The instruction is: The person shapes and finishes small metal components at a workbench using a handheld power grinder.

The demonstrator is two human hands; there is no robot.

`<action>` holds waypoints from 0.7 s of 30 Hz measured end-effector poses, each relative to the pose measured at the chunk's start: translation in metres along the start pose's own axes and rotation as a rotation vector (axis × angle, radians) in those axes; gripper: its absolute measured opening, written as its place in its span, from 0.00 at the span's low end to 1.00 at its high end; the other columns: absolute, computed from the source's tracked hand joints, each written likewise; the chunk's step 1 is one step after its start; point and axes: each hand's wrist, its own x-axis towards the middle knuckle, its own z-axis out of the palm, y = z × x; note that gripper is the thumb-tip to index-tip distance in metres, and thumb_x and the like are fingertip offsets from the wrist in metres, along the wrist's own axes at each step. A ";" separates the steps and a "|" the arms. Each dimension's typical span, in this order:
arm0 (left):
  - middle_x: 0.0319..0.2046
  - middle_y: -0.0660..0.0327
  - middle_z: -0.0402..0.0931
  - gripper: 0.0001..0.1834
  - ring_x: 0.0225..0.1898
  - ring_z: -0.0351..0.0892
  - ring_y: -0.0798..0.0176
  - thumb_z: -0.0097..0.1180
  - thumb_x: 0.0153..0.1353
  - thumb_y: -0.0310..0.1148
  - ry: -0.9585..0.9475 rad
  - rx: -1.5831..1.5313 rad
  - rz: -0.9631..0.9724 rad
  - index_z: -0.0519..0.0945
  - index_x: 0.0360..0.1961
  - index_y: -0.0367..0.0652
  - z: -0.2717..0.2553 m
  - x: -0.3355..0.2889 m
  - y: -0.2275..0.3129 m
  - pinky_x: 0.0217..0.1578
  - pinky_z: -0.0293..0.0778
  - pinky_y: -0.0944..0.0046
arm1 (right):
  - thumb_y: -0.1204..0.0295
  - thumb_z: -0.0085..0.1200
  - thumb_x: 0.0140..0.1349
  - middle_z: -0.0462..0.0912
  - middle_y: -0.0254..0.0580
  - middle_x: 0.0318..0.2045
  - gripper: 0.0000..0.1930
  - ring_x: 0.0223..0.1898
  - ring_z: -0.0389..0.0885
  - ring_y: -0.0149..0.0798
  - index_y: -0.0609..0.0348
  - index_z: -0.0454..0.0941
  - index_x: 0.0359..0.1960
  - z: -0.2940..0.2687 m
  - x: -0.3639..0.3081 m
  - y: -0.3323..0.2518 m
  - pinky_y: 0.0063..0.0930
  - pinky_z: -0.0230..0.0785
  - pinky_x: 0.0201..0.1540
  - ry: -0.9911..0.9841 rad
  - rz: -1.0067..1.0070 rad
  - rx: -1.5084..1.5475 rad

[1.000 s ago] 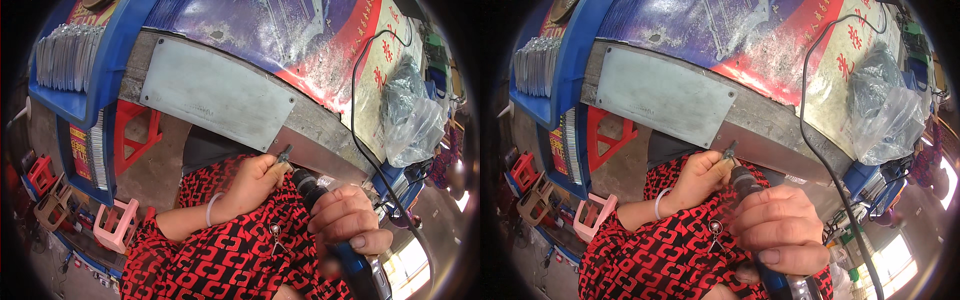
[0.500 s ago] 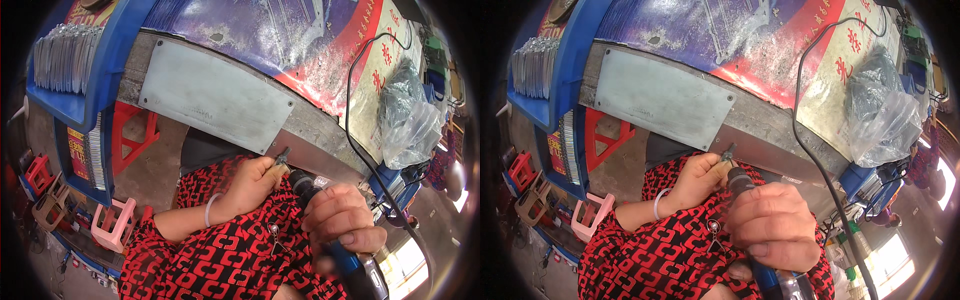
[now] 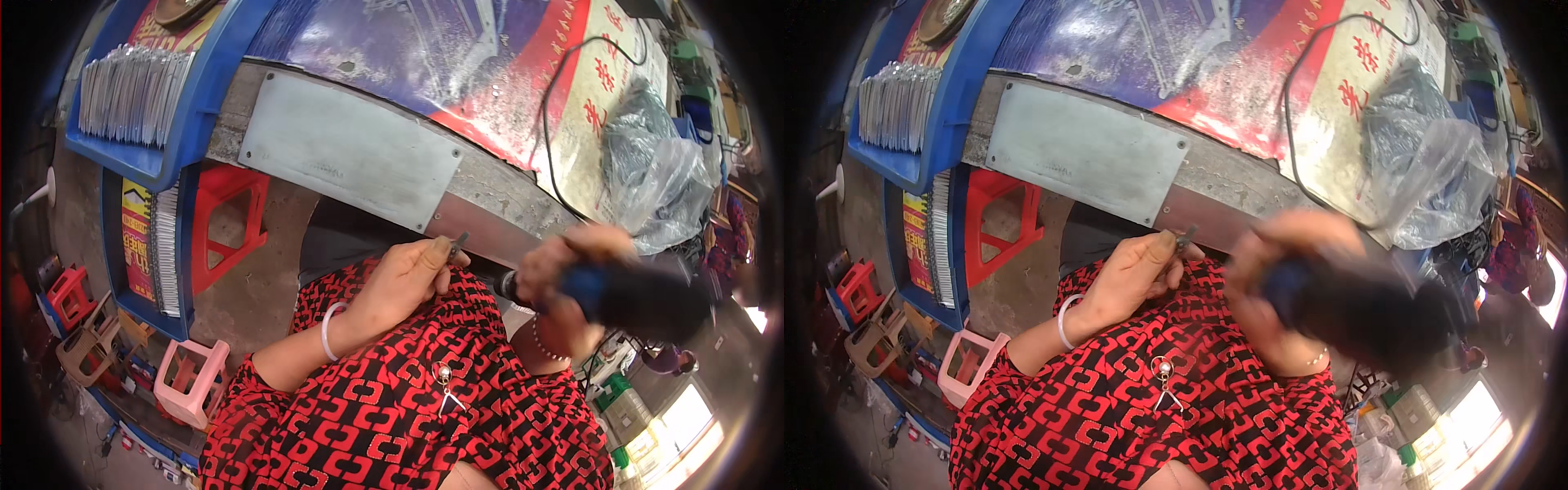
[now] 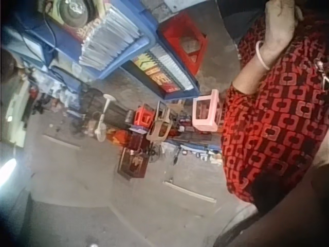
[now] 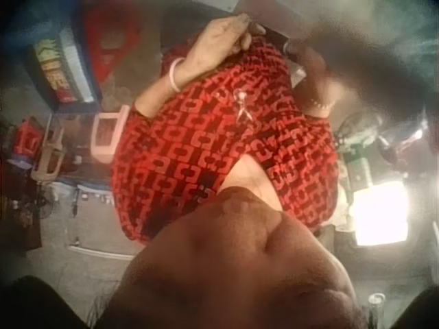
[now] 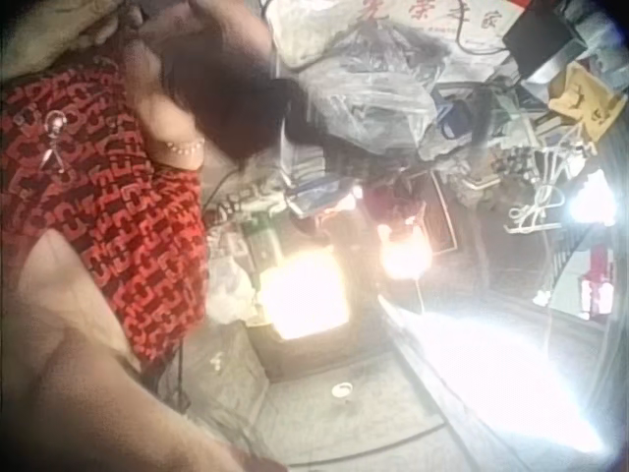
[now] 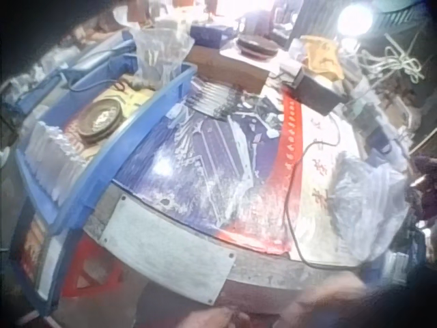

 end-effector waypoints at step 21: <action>0.22 0.66 0.72 0.09 0.22 0.66 0.77 0.47 0.64 0.31 -0.103 0.182 0.107 0.74 0.33 0.35 0.022 -0.012 0.020 0.23 0.64 0.74 | 0.76 0.56 0.46 0.76 0.41 0.19 0.19 0.17 0.74 0.29 0.71 0.67 0.40 -0.019 -0.019 0.030 0.18 0.65 0.22 0.157 0.549 0.355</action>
